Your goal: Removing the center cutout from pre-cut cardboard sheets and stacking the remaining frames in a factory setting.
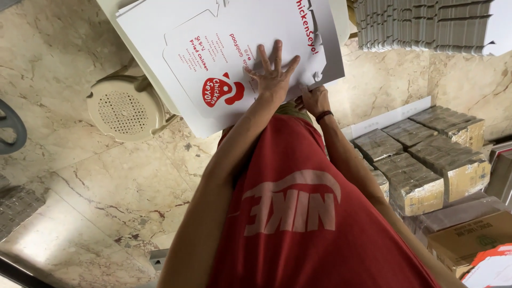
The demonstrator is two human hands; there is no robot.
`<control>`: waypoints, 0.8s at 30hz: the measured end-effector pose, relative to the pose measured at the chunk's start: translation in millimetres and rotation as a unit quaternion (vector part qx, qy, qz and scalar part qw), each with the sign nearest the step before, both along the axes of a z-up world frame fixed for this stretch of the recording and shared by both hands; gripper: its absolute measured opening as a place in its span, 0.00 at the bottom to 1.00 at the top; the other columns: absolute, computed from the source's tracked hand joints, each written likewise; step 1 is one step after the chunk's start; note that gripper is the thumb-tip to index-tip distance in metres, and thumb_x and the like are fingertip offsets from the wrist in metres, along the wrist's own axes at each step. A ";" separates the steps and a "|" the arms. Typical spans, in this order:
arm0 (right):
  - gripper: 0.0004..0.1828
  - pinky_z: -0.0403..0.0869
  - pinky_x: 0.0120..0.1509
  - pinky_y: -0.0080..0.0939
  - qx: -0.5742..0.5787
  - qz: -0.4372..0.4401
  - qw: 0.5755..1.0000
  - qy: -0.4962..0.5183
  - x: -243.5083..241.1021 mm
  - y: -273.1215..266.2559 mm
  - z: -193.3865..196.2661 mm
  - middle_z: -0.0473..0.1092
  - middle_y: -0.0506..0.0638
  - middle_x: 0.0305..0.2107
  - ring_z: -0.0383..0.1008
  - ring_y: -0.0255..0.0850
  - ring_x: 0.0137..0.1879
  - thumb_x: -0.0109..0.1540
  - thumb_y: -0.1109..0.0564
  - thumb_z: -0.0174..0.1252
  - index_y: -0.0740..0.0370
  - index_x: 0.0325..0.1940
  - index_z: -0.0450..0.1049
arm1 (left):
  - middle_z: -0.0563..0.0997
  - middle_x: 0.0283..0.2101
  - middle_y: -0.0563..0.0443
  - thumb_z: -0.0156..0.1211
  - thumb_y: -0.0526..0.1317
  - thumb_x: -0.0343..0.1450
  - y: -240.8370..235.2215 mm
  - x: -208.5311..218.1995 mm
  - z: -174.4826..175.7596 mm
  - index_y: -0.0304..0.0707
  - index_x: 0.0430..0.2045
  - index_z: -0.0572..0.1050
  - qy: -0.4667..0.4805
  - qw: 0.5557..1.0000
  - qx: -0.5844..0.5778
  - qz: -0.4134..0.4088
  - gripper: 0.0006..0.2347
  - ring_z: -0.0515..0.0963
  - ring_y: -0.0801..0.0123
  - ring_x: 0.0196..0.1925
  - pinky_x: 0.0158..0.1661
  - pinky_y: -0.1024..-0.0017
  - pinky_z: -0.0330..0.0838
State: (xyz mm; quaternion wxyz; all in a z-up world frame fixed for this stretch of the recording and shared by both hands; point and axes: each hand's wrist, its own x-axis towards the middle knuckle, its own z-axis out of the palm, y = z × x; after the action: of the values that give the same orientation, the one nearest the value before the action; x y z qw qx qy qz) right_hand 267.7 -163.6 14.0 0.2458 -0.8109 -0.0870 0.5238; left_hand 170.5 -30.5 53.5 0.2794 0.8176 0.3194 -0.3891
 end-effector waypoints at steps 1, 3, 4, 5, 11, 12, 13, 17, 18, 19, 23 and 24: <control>0.25 0.81 0.26 0.41 -0.002 -0.001 1.000 0.001 -0.3 -5.6 0.5 0.77 0.62 0.22 0.80 0.48 0.23 0.68 0.50 0.53 0.75 0.26 0.77 | 0.13 0.72 0.43 0.53 0.26 0.75 0.8 0.0 0.6 0.80 0.75 0.32 0.001 1.000 -0.002 -0.001 0.45 0.18 0.26 0.72 0.60 0.10 0.44; 0.28 0.83 0.27 0.41 0.116 0.071 0.990 -0.047 1.1 -14.0 0.9 0.78 0.62 0.23 0.81 0.47 0.24 0.69 0.47 0.53 0.75 0.28 0.79 | 0.16 0.74 0.44 0.50 0.30 0.77 4.6 1.4 2.1 0.80 0.74 0.29 0.002 1.000 -0.011 0.012 0.42 0.19 0.27 0.73 0.60 0.12 0.44; 0.28 0.83 0.27 0.41 0.117 0.072 0.989 -0.047 0.8 -16.5 0.1 0.78 0.62 0.23 0.81 0.47 0.24 0.69 0.47 0.53 0.75 0.28 0.79 | 0.16 0.74 0.44 0.50 0.30 0.77 4.9 0.6 4.1 0.80 0.74 0.29 0.002 1.000 -0.010 0.013 0.42 0.19 0.27 0.73 0.60 0.12 0.44; 0.25 0.83 0.27 0.42 0.143 0.070 0.986 -0.041 1.1 -18.1 -0.9 0.77 0.63 0.22 0.81 0.47 0.24 0.70 0.51 0.53 0.75 0.27 0.78 | 0.14 0.74 0.46 0.50 0.27 0.76 5.8 0.1 6.0 0.81 0.74 0.29 0.012 1.000 -0.009 0.005 0.43 0.18 0.29 0.73 0.61 0.14 0.46; 0.26 0.82 0.30 0.40 0.213 0.060 0.975 -0.009 -4.6 -10.3 29.6 0.77 0.59 0.20 0.80 0.44 0.24 0.70 0.47 0.57 0.70 0.24 0.78 | 0.20 0.76 0.47 0.59 0.29 0.72 9.6 -0.1 27.3 0.80 0.74 0.29 0.021 0.999 0.035 -0.012 0.47 0.25 0.32 0.75 0.62 0.17 0.49; 0.27 0.82 0.31 0.41 0.200 0.050 0.978 0.007 -6.1 -12.1 37.2 0.77 0.60 0.21 0.81 0.45 0.25 0.69 0.46 0.58 0.70 0.24 0.78 | 0.22 0.77 0.50 0.63 0.30 0.71 8.3 -1.2 34.2 0.81 0.73 0.29 0.024 0.999 0.026 0.005 0.49 0.26 0.35 0.76 0.64 0.18 0.46; 0.27 0.82 0.31 0.41 0.203 0.050 0.978 0.009 -6.0 -10.2 41.0 0.77 0.60 0.21 0.81 0.45 0.25 0.69 0.46 0.58 0.70 0.24 0.78 | 0.22 0.77 0.50 0.63 0.30 0.71 5.9 -1.7 27.7 0.81 0.73 0.29 0.026 0.999 0.029 0.006 0.49 0.26 0.35 0.76 0.64 0.18 0.46; 0.24 0.84 0.35 0.45 0.076 -0.081 0.987 0.118 3.3 1.7 37.1 0.77 0.65 0.25 0.82 0.50 0.29 0.64 0.46 0.61 0.75 0.33 0.80 | 0.18 0.75 0.51 0.53 0.29 0.73 12.4 -5.5 8.6 0.81 0.74 0.36 0.003 1.000 0.006 -0.002 0.43 0.21 0.35 0.74 0.61 0.18 0.55; 0.24 0.84 0.34 0.50 0.053 -0.125 0.979 0.154 5.6 0.8 31.2 0.76 0.65 0.25 0.81 0.53 0.29 0.63 0.47 0.61 0.77 0.33 0.78 | 0.18 0.74 0.55 0.44 0.23 0.72 13.1 -9.0 4.7 0.79 0.75 0.42 -0.020 1.000 -0.010 0.001 0.42 0.20 0.37 0.74 0.61 0.20 0.60; 0.24 0.84 0.34 0.50 0.054 -0.125 0.978 0.157 4.0 0.4 28.6 0.76 0.65 0.25 0.81 0.53 0.29 0.63 0.47 0.61 0.77 0.33 0.78 | 0.18 0.74 0.55 0.44 0.23 0.72 12.8 -19.9 -9.4 0.79 0.75 0.42 -0.017 1.000 -0.009 0.001 0.42 0.20 0.37 0.74 0.61 0.20 0.60; 0.25 0.78 0.43 0.43 -0.005 -0.065 0.958 0.279 -17.8 2.7 13.7 0.79 0.63 0.36 0.83 0.52 0.38 0.64 0.40 0.56 0.68 0.43 0.76 | 0.22 0.75 0.42 0.61 0.35 0.66 6.8 -66.1 -38.1 0.61 0.77 0.41 -0.099 0.992 0.077 0.034 0.45 0.28 0.30 0.75 0.59 0.17 0.56; 0.25 0.74 0.39 0.37 -0.028 -0.018 0.955 0.296 -27.0 4.0 9.4 0.81 0.57 0.38 0.83 0.49 0.39 0.66 0.39 0.54 0.65 0.45 0.76 | 0.19 0.74 0.42 0.76 0.51 0.66 3.6 -78.1 -38.0 0.59 0.78 0.34 -0.063 0.992 0.111 0.024 0.53 0.24 0.26 0.74 0.56 0.12 0.53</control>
State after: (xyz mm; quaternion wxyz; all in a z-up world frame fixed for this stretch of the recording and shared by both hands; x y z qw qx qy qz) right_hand 240.7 -159.6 23.4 0.2469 -0.6274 0.0196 0.7382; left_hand 92.4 -26.8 15.5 0.2159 0.8587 0.3614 -0.2923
